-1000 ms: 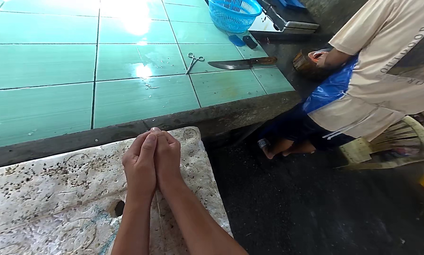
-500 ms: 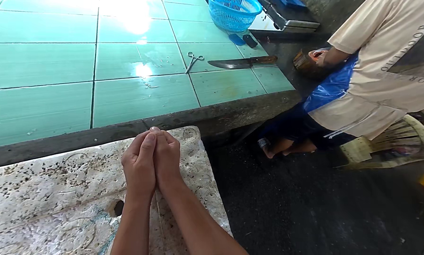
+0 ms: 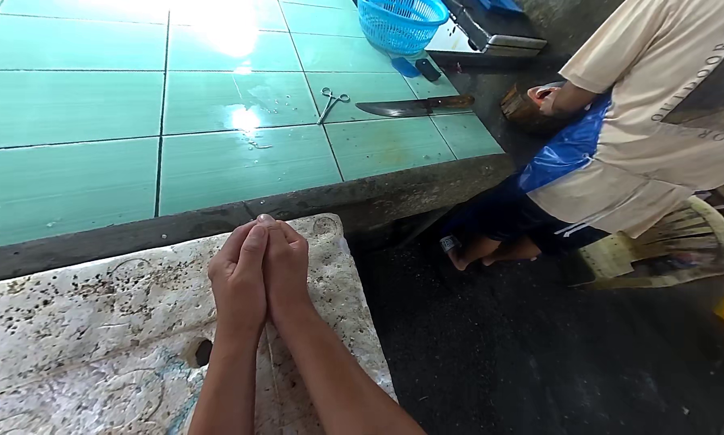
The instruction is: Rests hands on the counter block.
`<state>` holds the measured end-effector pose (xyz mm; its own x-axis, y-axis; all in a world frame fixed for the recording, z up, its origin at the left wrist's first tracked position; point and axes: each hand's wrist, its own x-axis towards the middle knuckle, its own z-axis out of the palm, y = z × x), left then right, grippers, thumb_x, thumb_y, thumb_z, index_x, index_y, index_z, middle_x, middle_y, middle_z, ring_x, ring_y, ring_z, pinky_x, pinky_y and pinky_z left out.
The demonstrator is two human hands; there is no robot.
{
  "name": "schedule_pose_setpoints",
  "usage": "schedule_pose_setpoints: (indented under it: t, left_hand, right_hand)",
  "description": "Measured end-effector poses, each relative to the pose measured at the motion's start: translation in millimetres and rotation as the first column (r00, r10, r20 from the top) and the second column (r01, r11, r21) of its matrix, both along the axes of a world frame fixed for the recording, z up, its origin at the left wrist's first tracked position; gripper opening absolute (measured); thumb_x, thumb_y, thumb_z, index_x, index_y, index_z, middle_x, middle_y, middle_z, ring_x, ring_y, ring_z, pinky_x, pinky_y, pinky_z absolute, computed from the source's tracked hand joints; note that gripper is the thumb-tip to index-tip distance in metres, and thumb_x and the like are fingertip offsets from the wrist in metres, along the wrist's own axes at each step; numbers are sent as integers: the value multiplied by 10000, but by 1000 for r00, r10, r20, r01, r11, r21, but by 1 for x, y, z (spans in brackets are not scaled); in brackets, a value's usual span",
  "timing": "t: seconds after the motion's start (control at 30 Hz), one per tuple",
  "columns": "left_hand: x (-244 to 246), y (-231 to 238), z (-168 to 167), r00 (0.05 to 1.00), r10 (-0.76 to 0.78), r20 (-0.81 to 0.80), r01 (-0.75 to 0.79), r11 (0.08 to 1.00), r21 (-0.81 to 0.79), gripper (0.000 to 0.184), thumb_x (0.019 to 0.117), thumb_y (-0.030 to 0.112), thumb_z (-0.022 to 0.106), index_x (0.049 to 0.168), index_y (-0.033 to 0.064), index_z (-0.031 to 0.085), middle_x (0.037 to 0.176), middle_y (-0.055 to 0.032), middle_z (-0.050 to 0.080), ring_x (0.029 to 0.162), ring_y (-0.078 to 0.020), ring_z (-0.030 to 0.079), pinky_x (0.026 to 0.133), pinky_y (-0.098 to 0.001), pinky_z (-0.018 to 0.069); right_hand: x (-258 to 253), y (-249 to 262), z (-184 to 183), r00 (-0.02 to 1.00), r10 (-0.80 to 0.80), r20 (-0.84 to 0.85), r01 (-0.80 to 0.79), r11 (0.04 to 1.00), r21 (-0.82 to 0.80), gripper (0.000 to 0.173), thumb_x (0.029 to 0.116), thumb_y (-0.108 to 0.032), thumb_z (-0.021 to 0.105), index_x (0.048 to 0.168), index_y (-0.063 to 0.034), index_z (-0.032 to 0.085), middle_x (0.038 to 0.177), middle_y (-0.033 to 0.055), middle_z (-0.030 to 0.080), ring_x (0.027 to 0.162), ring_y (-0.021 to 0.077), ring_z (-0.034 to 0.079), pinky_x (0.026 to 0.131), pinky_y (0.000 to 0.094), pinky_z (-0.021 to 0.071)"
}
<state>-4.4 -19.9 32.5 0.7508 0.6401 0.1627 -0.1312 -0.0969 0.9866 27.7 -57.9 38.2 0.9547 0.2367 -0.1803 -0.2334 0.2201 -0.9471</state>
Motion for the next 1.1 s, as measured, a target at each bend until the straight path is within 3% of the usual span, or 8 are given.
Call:
schedule_pose_setpoints:
  t: [0.53,0.67,0.77,0.83,1.0,1.1]
  left_hand:
    - [-1,3,3,1000,6,-2,-6,1000,-19,285,1062,288,462,1101,134,698,892,114,677,804,35,645,734,-175,549]
    - [2,-1,7,1000,-23,-19,22,998,-51,282,1063,237,455,1144,66,665,929,76,682,857,5,658,800,-226,571]
    - [2,-2,10,1000,-17,3,17,996,-90,268,1051,147,477,1119,-22,673,944,-12,710,891,-41,675,851,-260,571]
    - [1,0,12,1000,-30,-5,30,997,-76,287,1051,156,494,1151,-37,682,1007,-53,725,945,-61,681,898,-275,562]
    - [2,0,12,999,-50,2,50,996,-68,313,1049,196,490,1134,-26,694,1027,-65,711,965,-70,661,904,-275,537]
    - [3,-2,12,999,-49,2,49,997,-63,314,1048,197,493,1130,-30,694,1042,-73,710,973,-77,662,911,-282,537]
  right_hand:
    - [-1,3,1,1000,5,-9,-5,1000,-7,431,1076,-399,495,798,-108,650,636,5,532,575,92,508,540,278,427]
    - [2,-2,7,999,-34,-26,36,996,79,305,1065,-181,508,932,-13,725,738,28,650,686,61,603,654,247,514]
    - [-1,-3,13,998,-58,1,57,991,121,274,1049,-67,477,899,12,692,749,2,663,712,17,628,697,202,543]
    - [-1,-1,12,997,-69,31,64,990,122,301,1060,-85,465,878,-2,690,746,-12,666,721,19,637,706,211,553]
    - [-1,2,16,994,-113,-5,112,982,153,343,1078,-123,471,818,-50,682,679,-41,643,652,12,624,638,189,536]
    - [-1,0,16,994,-105,6,103,984,144,347,1081,-124,462,821,-57,682,687,-49,641,661,-3,619,649,178,531]
